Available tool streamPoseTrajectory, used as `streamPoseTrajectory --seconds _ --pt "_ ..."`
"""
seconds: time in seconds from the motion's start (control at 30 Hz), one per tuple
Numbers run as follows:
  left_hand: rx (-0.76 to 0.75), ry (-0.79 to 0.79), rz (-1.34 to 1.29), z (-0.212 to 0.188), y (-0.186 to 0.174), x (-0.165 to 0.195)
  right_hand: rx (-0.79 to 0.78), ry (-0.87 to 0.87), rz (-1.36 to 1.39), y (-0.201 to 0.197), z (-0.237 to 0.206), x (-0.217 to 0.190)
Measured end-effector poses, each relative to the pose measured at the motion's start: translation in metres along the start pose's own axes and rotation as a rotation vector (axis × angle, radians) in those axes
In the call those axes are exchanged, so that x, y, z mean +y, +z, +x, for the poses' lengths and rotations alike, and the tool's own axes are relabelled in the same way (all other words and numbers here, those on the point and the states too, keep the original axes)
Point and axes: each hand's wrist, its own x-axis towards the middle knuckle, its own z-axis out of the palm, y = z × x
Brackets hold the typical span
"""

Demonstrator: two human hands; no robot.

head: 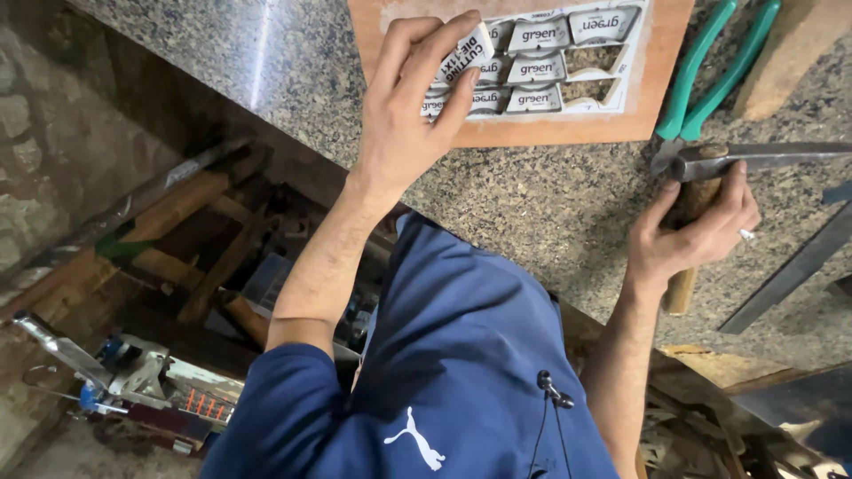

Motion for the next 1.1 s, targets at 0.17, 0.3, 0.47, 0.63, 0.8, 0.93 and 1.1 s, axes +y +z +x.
streamPoseTrajectory --seconds 0.17,0.3,0.47,0.63,0.8,0.93,1.1 --pt "0.008 0.068 0.006 -0.005 0.004 0.004 0.024 -0.014 -0.012 0.002 -0.001 0.001" --pt "0.010 0.132 0.032 -0.007 0.016 0.007 0.044 -0.028 -0.017 0.005 -0.001 0.003" --pt "-0.003 0.181 0.047 -0.007 0.039 0.005 0.067 -0.051 -0.047 0.006 -0.002 0.007" --pt "-0.019 0.253 0.164 0.002 0.066 -0.007 0.065 -0.053 -0.047 0.006 -0.003 0.007" --pt "-0.057 0.304 0.236 0.004 0.073 -0.016 0.062 -0.047 -0.084 0.007 -0.005 0.009" --pt "-0.079 0.277 0.233 0.002 0.064 -0.013 0.068 -0.047 -0.078 0.010 -0.009 0.015" --pt "-0.082 0.143 0.158 0.003 0.058 -0.003 0.089 -0.057 -0.104 0.017 -0.010 0.022"
